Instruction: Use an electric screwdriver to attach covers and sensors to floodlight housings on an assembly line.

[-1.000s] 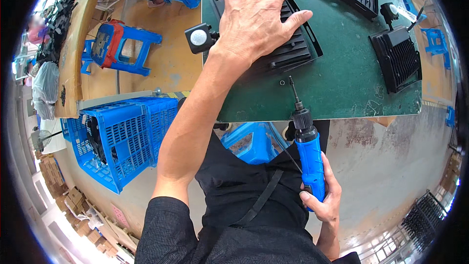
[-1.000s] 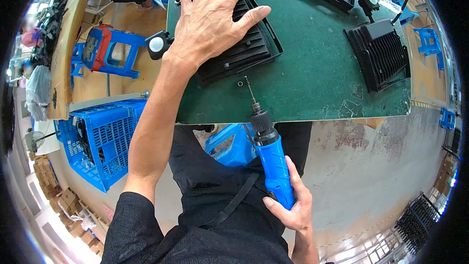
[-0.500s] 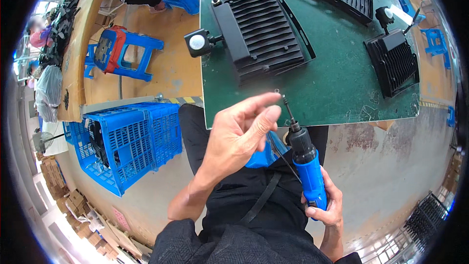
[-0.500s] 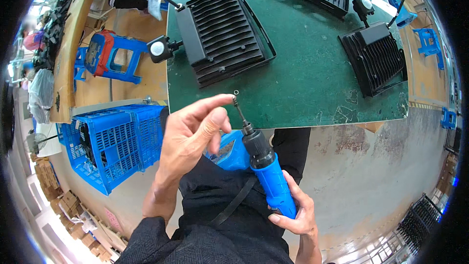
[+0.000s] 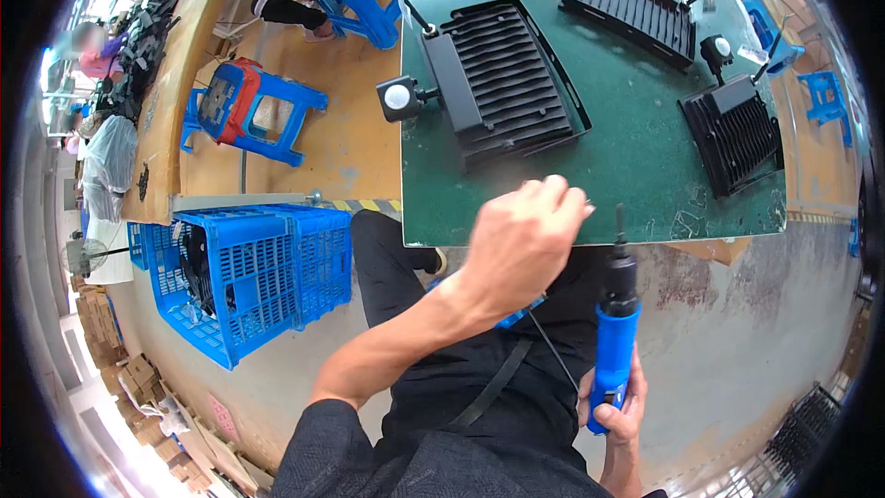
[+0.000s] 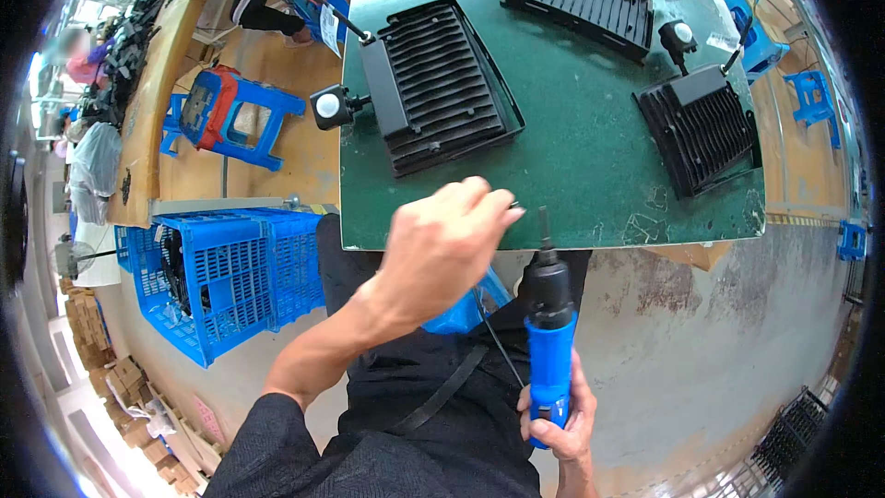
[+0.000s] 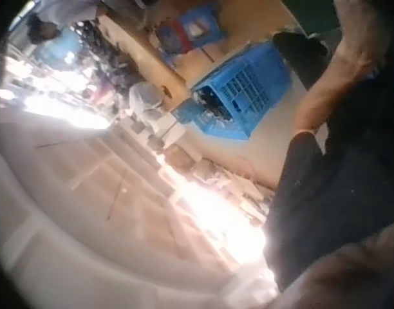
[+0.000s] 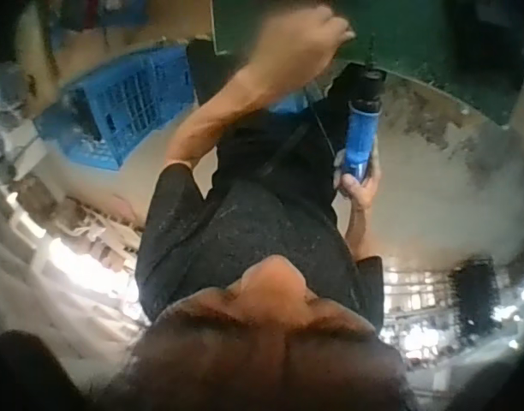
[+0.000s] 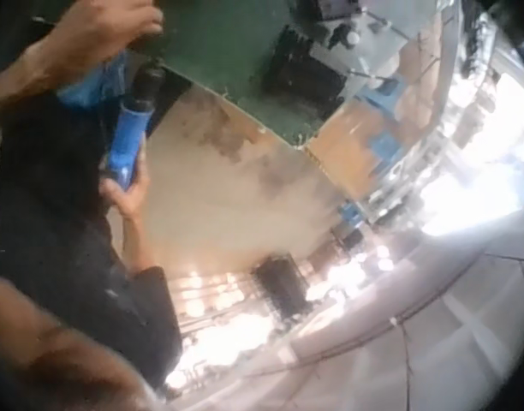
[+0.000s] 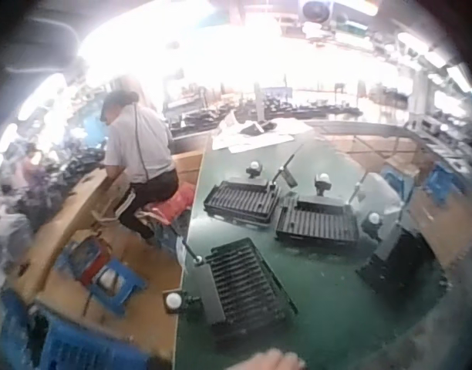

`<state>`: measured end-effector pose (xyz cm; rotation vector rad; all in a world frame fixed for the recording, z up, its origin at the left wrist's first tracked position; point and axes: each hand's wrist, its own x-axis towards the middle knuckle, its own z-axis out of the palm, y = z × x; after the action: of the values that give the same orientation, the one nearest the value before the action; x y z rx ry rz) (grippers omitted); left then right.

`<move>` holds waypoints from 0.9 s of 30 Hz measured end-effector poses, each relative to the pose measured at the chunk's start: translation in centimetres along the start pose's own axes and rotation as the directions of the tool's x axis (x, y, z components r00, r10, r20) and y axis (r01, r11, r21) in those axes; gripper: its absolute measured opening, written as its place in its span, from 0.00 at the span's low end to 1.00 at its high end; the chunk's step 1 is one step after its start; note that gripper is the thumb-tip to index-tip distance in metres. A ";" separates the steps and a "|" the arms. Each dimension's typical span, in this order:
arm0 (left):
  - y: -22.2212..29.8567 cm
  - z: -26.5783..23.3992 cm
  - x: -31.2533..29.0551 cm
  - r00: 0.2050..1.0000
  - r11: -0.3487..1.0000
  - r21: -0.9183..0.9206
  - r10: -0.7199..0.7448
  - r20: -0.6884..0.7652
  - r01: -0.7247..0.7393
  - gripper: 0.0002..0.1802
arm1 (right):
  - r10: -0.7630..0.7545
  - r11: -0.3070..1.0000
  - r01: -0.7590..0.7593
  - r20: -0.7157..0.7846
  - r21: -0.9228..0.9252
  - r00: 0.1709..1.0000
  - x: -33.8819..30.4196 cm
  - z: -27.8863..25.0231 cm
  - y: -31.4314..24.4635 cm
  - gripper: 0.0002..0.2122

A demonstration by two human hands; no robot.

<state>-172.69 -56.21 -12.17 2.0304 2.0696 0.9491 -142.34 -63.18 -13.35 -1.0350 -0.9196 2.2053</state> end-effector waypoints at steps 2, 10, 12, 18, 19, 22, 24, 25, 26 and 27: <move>0.0 1.7 1.2 0.997 0.995 0.091 -0.043 0.069 0.036 0.12 | -0.019 1.000 0.019 -0.021 0.024 1.000 0.3 -0.1 -0.1 0.51; -0.1 1.0 0.8 0.998 0.997 -0.053 -0.058 -0.027 0.056 0.10 | -0.062 0.996 0.065 -0.044 0.054 0.997 0.7 1.0 -0.3 0.52; 0.0 -0.4 -0.9 0.984 0.984 -0.157 -0.107 -0.145 0.083 0.07 | -0.080 0.995 0.081 -0.024 0.053 0.996 1.2 1.5 -0.3 0.52; 2.2 -3.9 -7.0 0.867 0.682 -0.606 -0.497 0.026 0.409 0.08 | 0.017 0.999 -0.015 0.058 -0.030 0.998 2.1 3.5 -1.6 0.51; 2.5 -3.6 -7.4 0.855 0.562 -0.711 -0.508 0.106 0.423 0.11 | 0.012 0.999 -0.009 0.063 -0.035 0.998 1.9 3.7 -1.5 0.51; 3.6 -3.9 -6.7 0.846 0.381 -0.808 -0.474 0.246 0.449 0.17 | -0.017 0.999 0.020 0.100 -0.036 0.995 1.2 4.3 -1.4 0.50; 4.3 -3.8 -7.1 0.833 0.262 -0.831 -0.422 0.359 0.491 0.23 | 0.025 0.991 -0.013 0.086 -0.131 0.996 0.5 5.1 -1.6 0.49; 4.5 -4.0 -7.4 0.836 0.165 -0.856 -0.366 0.408 0.490 0.27 | 0.035 0.968 -0.009 0.099 -0.250 0.995 0.4 5.3 -1.6 0.48; 5.4 -4.2 -7.3 0.810 0.055 -0.879 -0.420 0.409 0.473 0.27 | -0.023 0.911 0.073 0.127 -0.406 0.992 0.7 6.1 -1.4 0.48; 6.3 -4.2 -7.5 0.777 -0.055 -0.892 -0.469 0.420 0.449 0.26 | -0.072 0.825 0.149 0.160 -0.545 0.984 0.9 7.0 -1.2 0.47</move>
<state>-168.31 -65.20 -8.40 0.4689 1.1510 1.5110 -148.30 -64.28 -9.52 -1.0480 -1.7113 1.9623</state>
